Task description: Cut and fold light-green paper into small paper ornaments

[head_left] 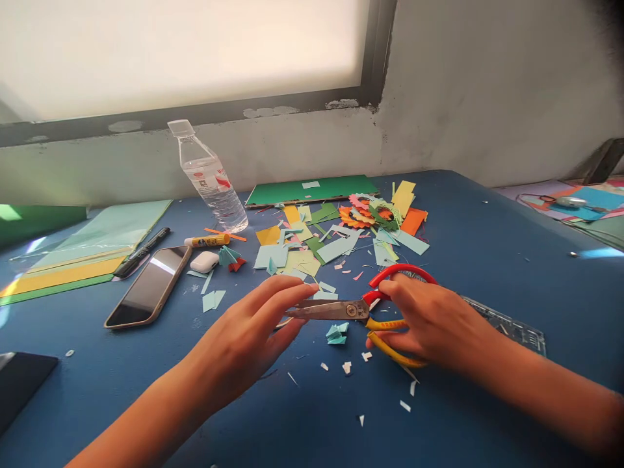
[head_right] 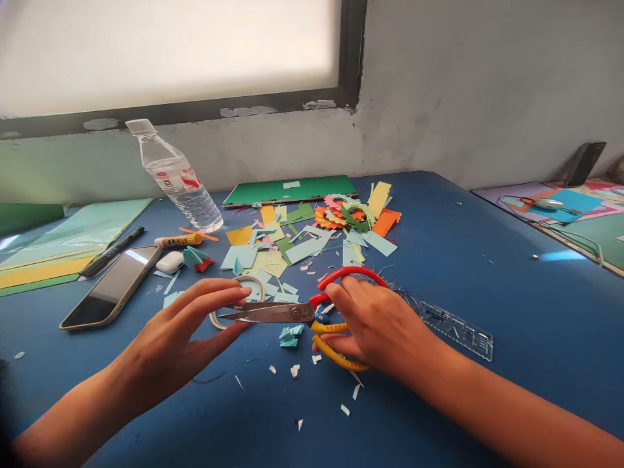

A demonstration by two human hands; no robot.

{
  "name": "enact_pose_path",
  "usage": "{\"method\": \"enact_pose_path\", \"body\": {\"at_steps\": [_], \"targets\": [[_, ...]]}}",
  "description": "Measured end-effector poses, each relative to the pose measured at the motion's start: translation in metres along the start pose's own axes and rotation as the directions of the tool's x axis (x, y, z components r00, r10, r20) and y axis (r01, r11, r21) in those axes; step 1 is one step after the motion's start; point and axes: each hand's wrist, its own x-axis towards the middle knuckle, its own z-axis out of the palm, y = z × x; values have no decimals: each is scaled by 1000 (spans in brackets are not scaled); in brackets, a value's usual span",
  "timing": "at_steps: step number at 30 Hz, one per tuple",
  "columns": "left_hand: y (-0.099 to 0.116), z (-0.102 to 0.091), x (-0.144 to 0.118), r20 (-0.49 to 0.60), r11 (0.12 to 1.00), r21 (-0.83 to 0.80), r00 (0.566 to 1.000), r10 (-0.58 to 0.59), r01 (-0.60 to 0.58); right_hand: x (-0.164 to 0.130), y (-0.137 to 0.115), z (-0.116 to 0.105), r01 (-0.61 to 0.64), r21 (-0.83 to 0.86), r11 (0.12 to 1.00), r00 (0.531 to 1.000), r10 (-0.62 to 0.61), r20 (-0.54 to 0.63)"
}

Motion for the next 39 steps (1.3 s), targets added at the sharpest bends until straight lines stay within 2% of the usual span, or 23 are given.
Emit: {"method": "enact_pose_path", "body": {"at_steps": [9,18,28,31,35,37,39], "targets": [[1,-2,1,78,999,-30,997,-25,27,0,1,-1,19,-46,999,1000,-20,-24],[-3,1,0,66,998,-26,996,53,-51,1,0,-2,12,-34,999,1000,-12,2],[-6,-1,0,150,995,-63,987,-66,76,2,0,-2,14,-1,1000,1000,-14,10],[-4,-1,1,59,991,-74,993,-106,110,1,1,-2,0,21,1000,1000,0,-2],[-2,-1,3,-139,988,-68,979,-150,142,-1,5,-3,-27,32,999,999,28,-29],[-1,-2,4,-264,980,-78,945,-195,181,-1,8,-3,-59,18,998,998,59,-36],[0,-3,6,-355,946,-213,883,-307,244,-1,12,-2,-114,8,993,993,114,-21]]}}
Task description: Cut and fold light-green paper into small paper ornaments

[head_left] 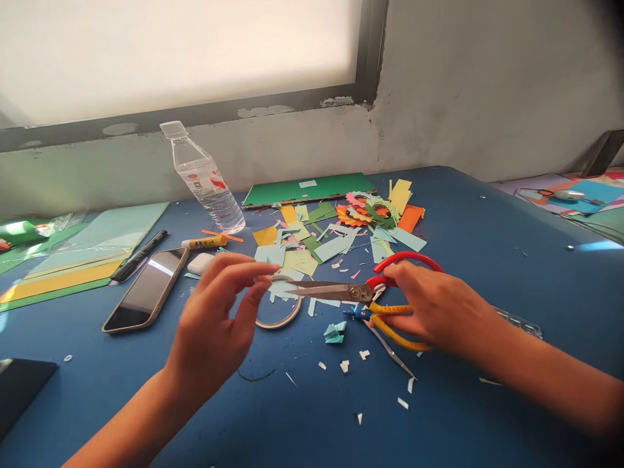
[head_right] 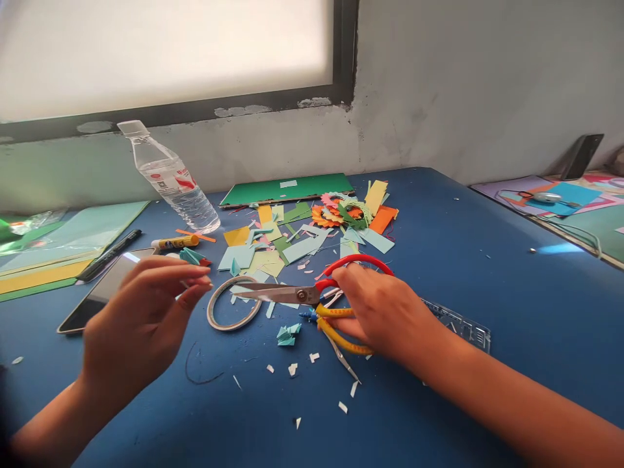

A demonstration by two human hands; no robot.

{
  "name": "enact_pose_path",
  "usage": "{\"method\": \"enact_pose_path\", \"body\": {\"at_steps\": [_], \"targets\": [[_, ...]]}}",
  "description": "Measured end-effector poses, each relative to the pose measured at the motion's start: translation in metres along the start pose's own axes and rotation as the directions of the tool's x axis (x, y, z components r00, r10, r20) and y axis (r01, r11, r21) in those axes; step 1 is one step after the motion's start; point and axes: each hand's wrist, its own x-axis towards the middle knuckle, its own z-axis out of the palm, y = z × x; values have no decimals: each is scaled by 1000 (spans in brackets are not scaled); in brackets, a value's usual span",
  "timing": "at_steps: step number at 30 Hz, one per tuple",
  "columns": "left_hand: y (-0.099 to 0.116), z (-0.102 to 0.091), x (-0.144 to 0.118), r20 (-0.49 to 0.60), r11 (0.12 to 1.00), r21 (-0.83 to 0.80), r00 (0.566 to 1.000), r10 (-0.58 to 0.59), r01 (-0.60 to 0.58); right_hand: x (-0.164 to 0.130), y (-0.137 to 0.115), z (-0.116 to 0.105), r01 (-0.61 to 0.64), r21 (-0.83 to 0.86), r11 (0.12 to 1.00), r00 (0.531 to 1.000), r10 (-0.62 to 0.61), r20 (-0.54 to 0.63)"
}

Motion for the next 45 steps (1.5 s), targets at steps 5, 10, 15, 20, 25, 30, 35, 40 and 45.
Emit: {"method": "enact_pose_path", "body": {"at_steps": [5,10,15,20,25,30,35,40,45], "targets": [[4,1,5,160,667,-541,841,-516,512,1,12,8,-233,43,972,963,224,153],[9,10,1,456,151,-725,632,-627,672,2,21,14,-318,198,927,920,251,303],[17,22,-15,617,-61,-703,564,-550,709,7,5,1,-286,338,897,949,217,228],[31,28,-26,666,-22,-701,644,-376,712,9,-37,-21,-409,763,500,911,183,369],[36,29,-25,649,88,-711,700,-299,697,8,-51,-25,-505,821,267,861,221,458],[29,30,-30,573,507,-563,751,-330,652,7,-45,-21,-504,831,237,860,230,456],[13,38,-35,500,949,-57,831,-242,310,8,-43,-18,-506,783,362,863,207,462],[1,47,-36,516,973,56,828,-219,223,4,-45,-6,-409,687,601,892,106,438],[9,46,-32,507,909,-67,799,-324,411,2,-46,-1,-409,697,589,890,91,446]]}}
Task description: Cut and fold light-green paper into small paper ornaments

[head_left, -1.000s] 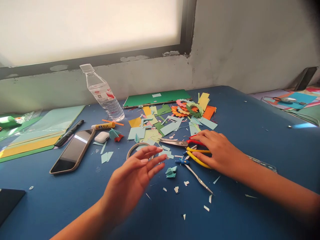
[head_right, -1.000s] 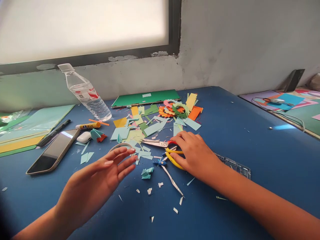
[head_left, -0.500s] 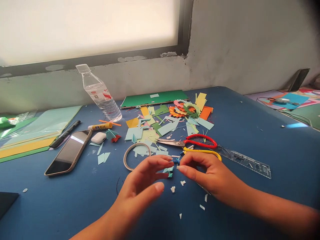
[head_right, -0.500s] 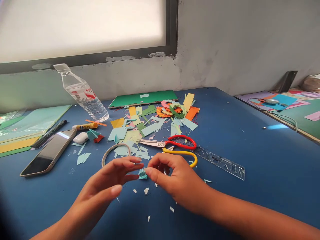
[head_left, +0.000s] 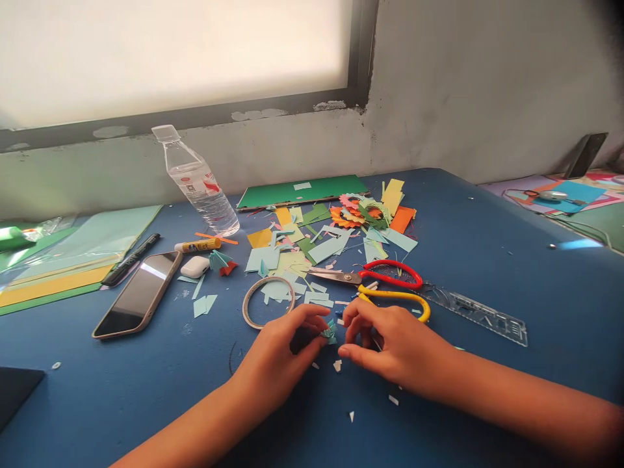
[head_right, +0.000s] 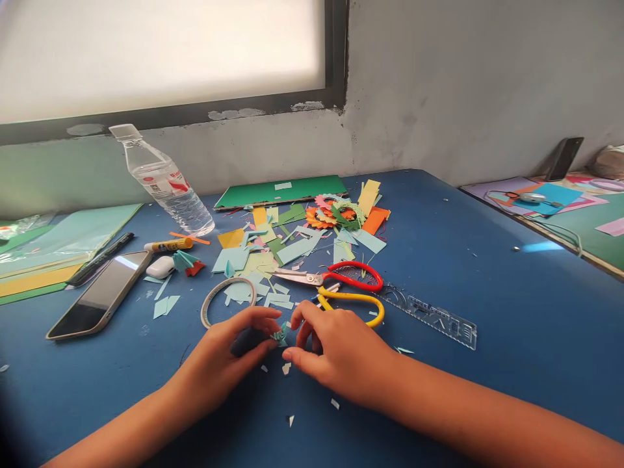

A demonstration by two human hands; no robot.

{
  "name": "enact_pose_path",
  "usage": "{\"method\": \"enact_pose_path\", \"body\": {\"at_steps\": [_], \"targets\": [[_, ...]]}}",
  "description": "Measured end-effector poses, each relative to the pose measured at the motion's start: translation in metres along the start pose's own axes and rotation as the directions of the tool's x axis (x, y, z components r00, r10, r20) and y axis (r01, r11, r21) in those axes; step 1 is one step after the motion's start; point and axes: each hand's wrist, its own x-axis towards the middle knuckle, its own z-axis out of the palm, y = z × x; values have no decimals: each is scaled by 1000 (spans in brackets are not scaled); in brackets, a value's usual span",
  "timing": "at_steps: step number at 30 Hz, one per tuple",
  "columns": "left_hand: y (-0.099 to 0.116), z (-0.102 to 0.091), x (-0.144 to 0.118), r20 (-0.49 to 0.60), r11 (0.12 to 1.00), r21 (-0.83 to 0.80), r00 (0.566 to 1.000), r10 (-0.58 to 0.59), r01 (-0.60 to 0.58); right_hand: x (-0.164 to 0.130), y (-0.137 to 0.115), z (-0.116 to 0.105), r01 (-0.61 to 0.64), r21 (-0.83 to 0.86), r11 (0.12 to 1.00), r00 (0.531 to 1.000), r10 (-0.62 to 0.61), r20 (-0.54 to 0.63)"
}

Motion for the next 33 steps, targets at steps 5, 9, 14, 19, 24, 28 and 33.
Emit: {"method": "enact_pose_path", "body": {"at_steps": [5,9,14,19,24,28,33], "targets": [[15,-1,-4,10,953,-286,995,-100,98,0,-1,2,3,173,985,997,12,-82],[22,-1,-7,9,925,-365,994,-106,102,-1,-2,4,45,289,956,992,-8,-128],[21,1,-10,47,907,-399,991,-122,131,-3,-4,4,40,373,927,994,-1,-106],[18,1,-11,90,836,-519,985,-150,175,-4,-7,3,24,450,893,996,19,-89],[21,0,-9,113,733,-652,981,-159,194,-5,-9,4,52,540,840,992,19,-126],[21,0,-9,117,649,-733,978,-173,202,-5,-10,5,91,528,845,983,8,-183],[19,2,-8,160,525,-818,969,-188,236,-7,-9,5,239,346,907,957,-159,-244]]}}
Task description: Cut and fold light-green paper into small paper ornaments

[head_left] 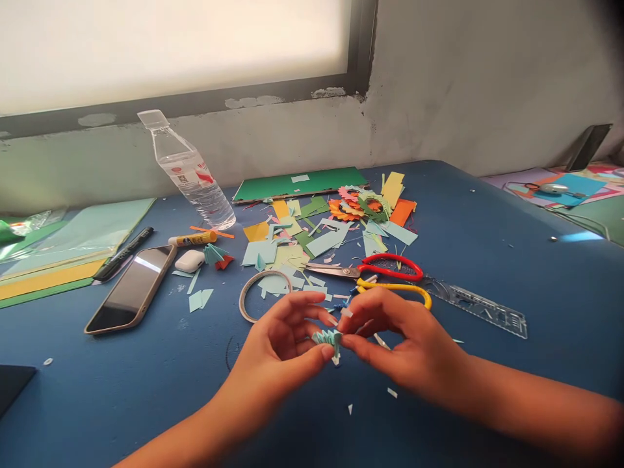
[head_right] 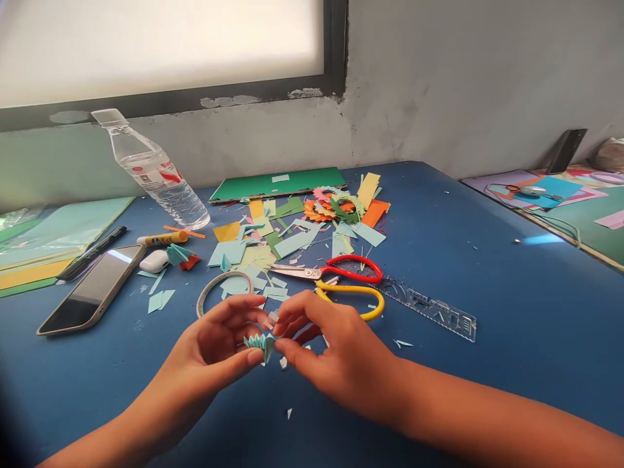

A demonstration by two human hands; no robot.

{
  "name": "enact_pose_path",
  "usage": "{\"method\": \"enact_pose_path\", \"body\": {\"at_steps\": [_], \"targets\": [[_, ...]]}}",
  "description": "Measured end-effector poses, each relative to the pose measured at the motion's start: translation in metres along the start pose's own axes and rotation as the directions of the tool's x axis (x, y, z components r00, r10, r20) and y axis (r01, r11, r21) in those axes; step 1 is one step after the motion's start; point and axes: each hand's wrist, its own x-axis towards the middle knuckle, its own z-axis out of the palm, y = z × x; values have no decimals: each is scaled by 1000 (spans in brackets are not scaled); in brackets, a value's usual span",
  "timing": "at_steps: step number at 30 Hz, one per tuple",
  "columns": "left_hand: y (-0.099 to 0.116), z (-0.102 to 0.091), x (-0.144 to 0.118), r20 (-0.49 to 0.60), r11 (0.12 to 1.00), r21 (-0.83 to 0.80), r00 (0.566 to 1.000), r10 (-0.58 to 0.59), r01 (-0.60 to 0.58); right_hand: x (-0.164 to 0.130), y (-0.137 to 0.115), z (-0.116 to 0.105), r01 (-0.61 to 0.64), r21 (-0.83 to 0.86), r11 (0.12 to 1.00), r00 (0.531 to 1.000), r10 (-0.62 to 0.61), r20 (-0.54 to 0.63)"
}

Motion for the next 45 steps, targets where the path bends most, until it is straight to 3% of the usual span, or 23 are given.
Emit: {"method": "enact_pose_path", "body": {"at_steps": [3,6,9,13,18,26,29,33,45], "targets": [[0,1,0,-34,999,13,999,-38,39,-1,-1,-4,125,-100,987,991,-119,62],[2,1,-1,-80,997,61,995,-52,57,0,-5,-8,144,-111,983,985,-132,110],[3,1,-2,-91,994,88,994,-56,64,1,-9,-9,80,-113,990,987,-63,146],[3,4,-3,-119,995,90,992,-33,44,2,-12,-6,-114,-99,989,983,127,135],[0,7,-3,-171,997,72,985,23,-11,2,-16,-4,-333,-12,943,929,331,166],[-5,13,-6,-216,985,150,969,120,-88,3,-16,-2,-531,167,831,837,484,256],[-8,13,-6,-210,978,178,966,149,-112,4,-16,-2,-566,194,802,817,512,267],[-10,14,-6,-222,959,246,956,194,-137,5,-16,-3,-554,183,812,825,507,251],[-13,17,-9,-184,832,462,885,428,-307,9,-17,-6,-593,192,782,798,538,274]]}}
